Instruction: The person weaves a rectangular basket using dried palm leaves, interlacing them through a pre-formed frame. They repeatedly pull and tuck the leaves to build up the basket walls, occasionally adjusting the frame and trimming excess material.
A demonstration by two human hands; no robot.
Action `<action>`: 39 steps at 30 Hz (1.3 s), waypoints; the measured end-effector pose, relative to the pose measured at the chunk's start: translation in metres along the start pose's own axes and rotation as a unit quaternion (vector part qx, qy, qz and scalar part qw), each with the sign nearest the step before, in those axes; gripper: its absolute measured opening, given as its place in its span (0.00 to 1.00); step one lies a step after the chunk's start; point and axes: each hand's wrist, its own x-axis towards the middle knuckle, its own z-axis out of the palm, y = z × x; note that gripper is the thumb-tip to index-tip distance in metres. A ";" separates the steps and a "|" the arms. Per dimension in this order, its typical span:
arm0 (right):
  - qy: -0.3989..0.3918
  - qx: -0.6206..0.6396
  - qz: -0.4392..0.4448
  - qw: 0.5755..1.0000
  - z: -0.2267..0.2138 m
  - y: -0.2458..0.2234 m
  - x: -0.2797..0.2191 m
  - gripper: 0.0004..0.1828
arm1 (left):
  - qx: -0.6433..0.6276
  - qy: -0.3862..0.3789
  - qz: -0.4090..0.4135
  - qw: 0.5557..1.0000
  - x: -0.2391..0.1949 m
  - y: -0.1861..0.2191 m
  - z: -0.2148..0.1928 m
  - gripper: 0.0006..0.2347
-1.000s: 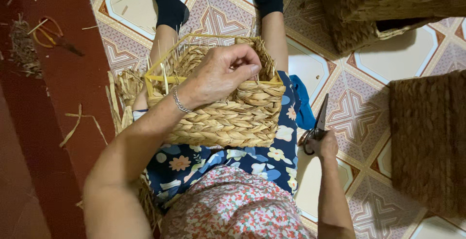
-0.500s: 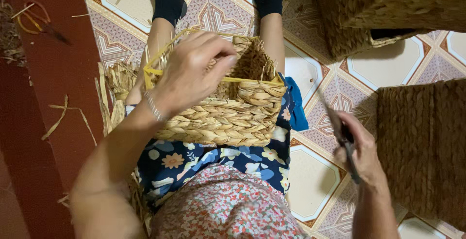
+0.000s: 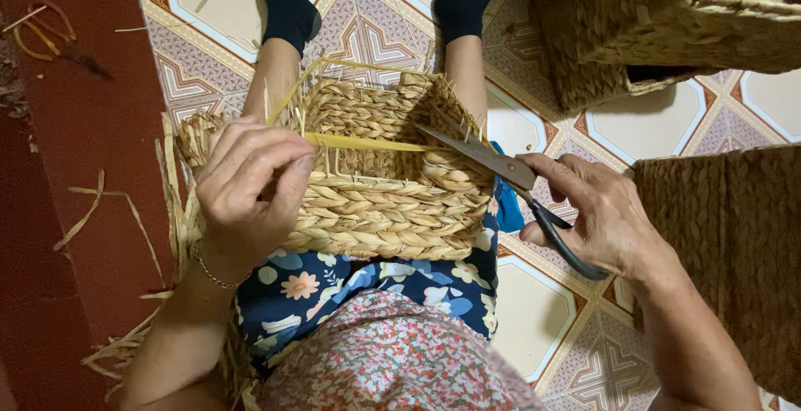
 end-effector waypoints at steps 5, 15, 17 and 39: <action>0.027 -0.030 -0.058 0.998 0.008 0.005 0.001 0.47 | 0.000 0.006 -0.013 1.000 -0.006 -0.005 -0.001 0.04; 0.173 0.079 -0.009 0.982 0.078 0.062 -0.034 0.36 | 0.006 -0.016 0.095 0.995 -0.008 -0.003 0.034 0.02; 0.190 0.100 0.118 0.970 0.105 0.075 -0.052 0.35 | 0.095 -0.065 0.149 0.982 -0.004 0.005 0.044 0.04; 0.331 -0.037 0.128 0.934 0.187 0.084 -0.064 0.20 | -0.019 -0.171 0.157 0.972 0.035 0.027 0.089 0.13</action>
